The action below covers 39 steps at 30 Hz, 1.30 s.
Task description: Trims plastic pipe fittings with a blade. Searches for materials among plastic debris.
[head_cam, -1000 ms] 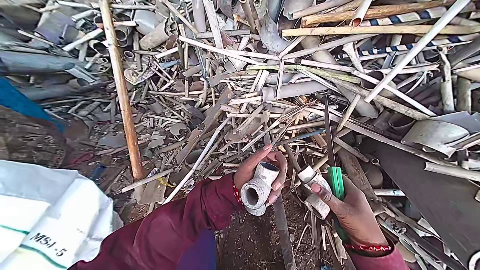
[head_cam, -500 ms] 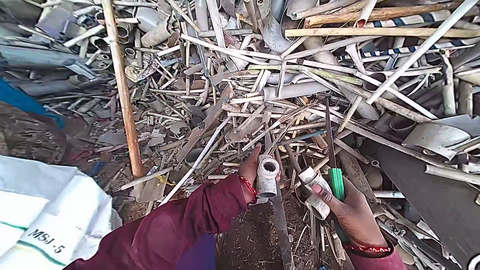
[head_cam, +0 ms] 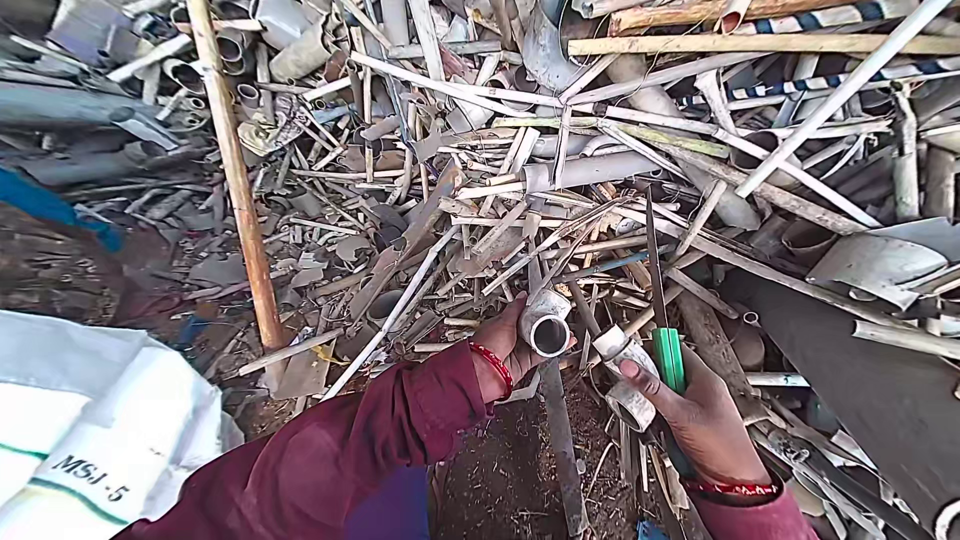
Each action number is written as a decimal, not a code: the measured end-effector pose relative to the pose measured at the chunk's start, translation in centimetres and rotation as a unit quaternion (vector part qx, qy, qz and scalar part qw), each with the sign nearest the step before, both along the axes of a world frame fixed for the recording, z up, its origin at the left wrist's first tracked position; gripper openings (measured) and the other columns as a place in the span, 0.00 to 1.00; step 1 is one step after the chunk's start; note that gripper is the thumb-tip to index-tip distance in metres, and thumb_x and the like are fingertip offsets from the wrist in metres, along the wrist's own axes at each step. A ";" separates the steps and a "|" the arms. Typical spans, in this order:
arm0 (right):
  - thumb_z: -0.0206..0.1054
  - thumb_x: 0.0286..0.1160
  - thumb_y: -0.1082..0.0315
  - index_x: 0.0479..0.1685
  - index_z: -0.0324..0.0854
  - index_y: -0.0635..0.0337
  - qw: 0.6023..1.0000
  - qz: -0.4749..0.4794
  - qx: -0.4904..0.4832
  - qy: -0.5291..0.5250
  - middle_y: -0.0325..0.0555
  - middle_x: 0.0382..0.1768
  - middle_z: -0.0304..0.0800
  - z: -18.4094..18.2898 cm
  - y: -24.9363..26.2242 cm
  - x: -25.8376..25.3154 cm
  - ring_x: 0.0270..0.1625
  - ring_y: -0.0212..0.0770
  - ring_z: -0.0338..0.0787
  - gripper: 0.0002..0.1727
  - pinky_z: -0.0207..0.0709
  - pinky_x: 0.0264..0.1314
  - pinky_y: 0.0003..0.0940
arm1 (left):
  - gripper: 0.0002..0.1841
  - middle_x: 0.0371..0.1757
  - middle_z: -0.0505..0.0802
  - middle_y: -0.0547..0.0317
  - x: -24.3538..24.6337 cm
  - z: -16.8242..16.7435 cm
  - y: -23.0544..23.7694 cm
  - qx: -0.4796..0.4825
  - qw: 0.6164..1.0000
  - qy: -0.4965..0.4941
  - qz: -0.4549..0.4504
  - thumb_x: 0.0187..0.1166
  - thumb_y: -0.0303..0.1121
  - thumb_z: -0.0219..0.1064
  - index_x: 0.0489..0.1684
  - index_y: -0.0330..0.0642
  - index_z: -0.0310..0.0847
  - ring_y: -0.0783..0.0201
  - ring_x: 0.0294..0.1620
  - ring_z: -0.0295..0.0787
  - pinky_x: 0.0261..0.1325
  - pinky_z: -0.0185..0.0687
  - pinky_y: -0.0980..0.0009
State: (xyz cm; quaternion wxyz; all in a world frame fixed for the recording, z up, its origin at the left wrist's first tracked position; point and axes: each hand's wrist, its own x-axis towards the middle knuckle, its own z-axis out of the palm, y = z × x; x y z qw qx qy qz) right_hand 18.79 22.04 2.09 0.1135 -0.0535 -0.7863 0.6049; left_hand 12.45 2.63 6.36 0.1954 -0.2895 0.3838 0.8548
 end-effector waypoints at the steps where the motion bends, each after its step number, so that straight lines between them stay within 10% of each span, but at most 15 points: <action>1: 0.81 0.56 0.49 0.50 0.80 0.58 1.000 0.000 0.002 0.000 0.24 0.27 0.83 0.0 0.0 0.0 0.27 0.15 0.82 0.28 0.78 0.30 0.12 | 0.21 0.45 0.86 0.43 0.1 0.1 0.0 0.001 1.000 0.002 -0.001 0.94 0.46 0.46 0.66 0.36 0.69 0.56 0.35 0.91 0.35 0.91 0.68; 18: 0.81 0.58 0.49 0.52 0.79 0.59 1.000 0.001 -0.008 -0.006 0.24 0.27 0.84 0.1 0.0 0.1 0.26 0.16 0.83 0.29 0.79 0.29 0.13 | 0.22 0.56 0.86 0.42 0.1 -0.2 -0.2 -0.004 0.999 -0.001 -0.040 0.94 0.45 0.47 0.75 0.38 0.66 0.56 0.43 0.94 0.39 0.93 0.70; 25: 0.81 0.57 0.49 0.51 0.80 0.59 1.000 -0.004 -0.004 -0.001 0.25 0.28 0.83 0.0 0.1 -0.1 0.27 0.15 0.82 0.29 0.78 0.30 0.13 | 0.20 0.31 0.88 0.52 0.6 -0.3 -0.5 0.027 0.997 0.035 -0.062 0.95 0.45 0.44 0.48 0.38 0.73 0.64 0.27 0.91 0.28 0.89 0.74; 39: 0.81 0.56 0.46 0.53 0.80 0.59 1.000 0.001 0.005 -0.018 0.26 0.28 0.83 0.0 0.2 -0.1 0.27 0.17 0.83 0.32 0.79 0.30 0.15 | 0.22 0.29 0.88 0.51 0.6 -0.6 -0.5 0.015 0.996 0.042 -0.071 0.95 0.47 0.42 0.46 0.38 0.74 0.65 0.25 0.90 0.25 0.87 0.76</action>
